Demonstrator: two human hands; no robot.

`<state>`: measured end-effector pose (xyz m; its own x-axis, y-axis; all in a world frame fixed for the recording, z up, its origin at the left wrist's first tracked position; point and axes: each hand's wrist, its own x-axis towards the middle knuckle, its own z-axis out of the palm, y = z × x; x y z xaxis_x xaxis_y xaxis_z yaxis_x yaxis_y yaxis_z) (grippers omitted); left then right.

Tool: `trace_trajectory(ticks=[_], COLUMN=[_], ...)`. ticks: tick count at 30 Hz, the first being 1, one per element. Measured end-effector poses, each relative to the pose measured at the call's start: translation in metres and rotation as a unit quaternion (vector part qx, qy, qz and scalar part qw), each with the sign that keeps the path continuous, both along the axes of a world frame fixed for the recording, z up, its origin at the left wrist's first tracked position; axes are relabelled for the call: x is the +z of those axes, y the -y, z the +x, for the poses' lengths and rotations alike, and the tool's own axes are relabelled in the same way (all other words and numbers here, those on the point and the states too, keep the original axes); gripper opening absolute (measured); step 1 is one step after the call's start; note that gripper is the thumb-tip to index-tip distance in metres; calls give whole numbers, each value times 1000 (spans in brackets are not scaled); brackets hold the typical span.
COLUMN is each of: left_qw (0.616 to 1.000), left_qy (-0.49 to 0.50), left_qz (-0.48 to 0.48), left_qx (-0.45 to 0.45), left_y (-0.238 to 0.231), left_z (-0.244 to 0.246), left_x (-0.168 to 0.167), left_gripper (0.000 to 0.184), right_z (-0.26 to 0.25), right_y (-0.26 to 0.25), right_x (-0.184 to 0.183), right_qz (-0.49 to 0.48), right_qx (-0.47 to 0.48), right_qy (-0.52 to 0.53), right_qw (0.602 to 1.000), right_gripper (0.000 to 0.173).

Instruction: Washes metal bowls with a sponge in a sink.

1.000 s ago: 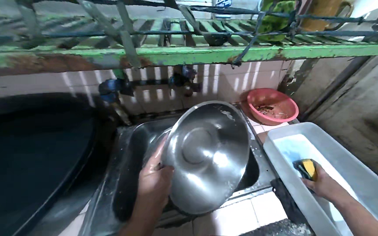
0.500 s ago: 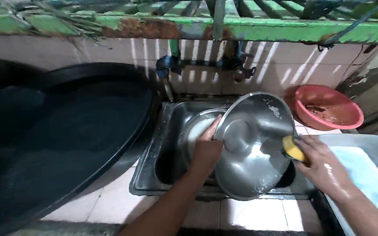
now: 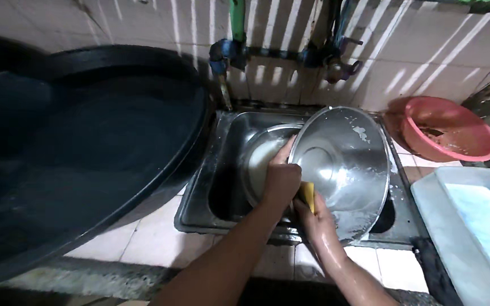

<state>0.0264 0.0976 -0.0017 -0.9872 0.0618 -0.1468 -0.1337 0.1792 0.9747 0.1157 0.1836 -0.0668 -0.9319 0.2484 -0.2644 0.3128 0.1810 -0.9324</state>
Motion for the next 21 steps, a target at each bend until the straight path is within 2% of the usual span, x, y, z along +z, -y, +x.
trace_trajectory(ticks=[2,5,7,8,9,11,13,15,17,18,19,21], left_qw=[1000,1000,999,999,999,999,999,998,999,999,1000,999], left_qy=[9,25,14,11,6,-21,-43,-46,-32,-20,-11,-11], left_qz=[0,1,17,26,26,18,31,37,35,28,17,-10], left_qx=[2,-13,-23,-26,-27,-26,-10,-6,-7,-11,-17,-33], left_y=[2,6,4,2,0,-4,-7,-8,-7,-5,-3,-1], left_z=[0,-1,0,-1,-3,-6,-7,-7,-6,-6,-4,1], left_x=[1,2,2,1,0,-1,-5,-8,-4,-2,1,7], left_gripper=[69,71,73,73,73,69,67,67,68,69,70,70], right_z=[27,39,28,25,26,31,34,38,39,34,26,2], right_y=[-27,-115,-160,-165,-155,-107,-55,-36,-58,-80,-107,-158], right_x=[-17,-44,-50,-51,-50,-38,-25,-25,-31,-34,-37,-45], right_qz=[159,437,527,539,524,421,287,217,262,316,379,510], right_qx=[63,169,202,205,191,143,87,65,115,150,182,217], right_qy=[-14,35,8,2,18,83,78,41,41,69,98,85], right_qw=[985,883,826,817,830,892,951,973,957,934,902,828], right_gripper=[57,53,49,49,49,53,58,61,61,59,57,55])
